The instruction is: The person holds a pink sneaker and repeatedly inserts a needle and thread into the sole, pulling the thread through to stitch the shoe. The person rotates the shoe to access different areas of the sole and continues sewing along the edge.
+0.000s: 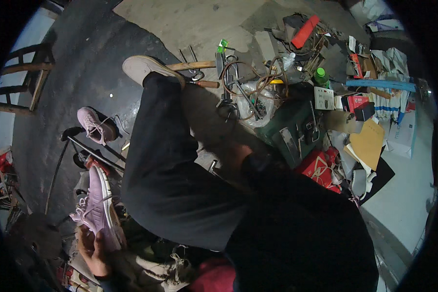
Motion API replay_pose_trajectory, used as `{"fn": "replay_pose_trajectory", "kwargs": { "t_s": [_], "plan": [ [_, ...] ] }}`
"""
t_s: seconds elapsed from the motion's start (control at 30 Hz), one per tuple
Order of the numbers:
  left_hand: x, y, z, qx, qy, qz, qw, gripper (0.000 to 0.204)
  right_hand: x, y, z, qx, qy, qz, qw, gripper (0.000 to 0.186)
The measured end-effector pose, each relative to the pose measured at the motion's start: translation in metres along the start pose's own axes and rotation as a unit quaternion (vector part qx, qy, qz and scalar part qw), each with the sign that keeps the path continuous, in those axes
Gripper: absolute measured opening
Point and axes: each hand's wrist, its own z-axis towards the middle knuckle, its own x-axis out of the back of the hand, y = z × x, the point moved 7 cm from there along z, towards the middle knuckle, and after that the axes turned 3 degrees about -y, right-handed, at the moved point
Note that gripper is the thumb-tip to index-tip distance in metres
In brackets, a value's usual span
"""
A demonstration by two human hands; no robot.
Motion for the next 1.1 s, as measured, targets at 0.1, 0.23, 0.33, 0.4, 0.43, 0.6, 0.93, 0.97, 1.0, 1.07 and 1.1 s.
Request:
{"fn": "replay_pose_trajectory", "kwargs": {
  "t_s": [0.1, 0.23, 0.33, 0.4, 0.43, 0.6, 0.93, 0.97, 1.0, 1.07, 1.1],
  "plan": [
    [-0.005, 0.004, 0.002, -0.007, -0.031, 0.003, 0.999, 0.049, 0.031, 0.017, 0.026, -0.01, 0.123, 0.053, 0.991, 0.045],
    [-0.007, 0.004, 0.006, -0.026, -0.046, 0.016, 0.998, 0.047, 0.051, 0.024, 0.043, -0.072, 0.181, 0.073, 0.978, 0.043],
    [-0.005, 0.0, 0.007, -0.031, -0.043, 0.025, 0.998, 0.048, 0.053, 0.025, 0.042, -0.151, 0.147, 0.087, 0.974, 0.048],
    [-0.006, -0.004, 0.009, -0.03, -0.054, -0.011, 0.998, 0.048, 0.05, 0.027, 0.043, -0.177, 0.15, 0.122, 0.965, 0.052],
    [-0.005, -0.003, 0.009, -0.035, -0.046, 0.004, 0.998, 0.049, 0.049, 0.028, 0.045, -0.167, 0.169, 0.148, 0.96, 0.053],
    [-0.006, -0.003, 0.007, -0.023, -0.054, -0.002, 0.998, 0.05, 0.033, 0.058, 0.064, -0.151, 0.268, 0.174, 0.935, 0.051],
    [-0.007, 0.0, 0.007, -0.02, -0.061, 0.031, 0.997, 0.052, -0.007, 0.032, 0.043, -0.005, 0.234, 0.114, 0.965, 0.035],
    [-0.007, 0.0, 0.008, -0.027, -0.062, 0.027, 0.997, 0.052, -0.01, 0.031, 0.035, -0.018, 0.224, 0.118, 0.967, 0.036],
    [-0.01, -0.001, 0.008, -0.038, -0.083, -0.002, 0.996, 0.053, -0.011, 0.029, 0.027, -0.01, 0.224, 0.128, 0.966, 0.037],
    [-0.006, -0.004, 0.008, -0.031, -0.057, 0.029, 0.997, 0.053, -0.013, 0.036, 0.012, -0.028, 0.203, 0.143, 0.968, 0.039],
    [-0.005, -0.005, 0.008, -0.029, -0.053, 0.033, 0.998, 0.053, -0.015, 0.039, 0.008, -0.038, 0.186, 0.143, 0.971, 0.04]
  ]
}}
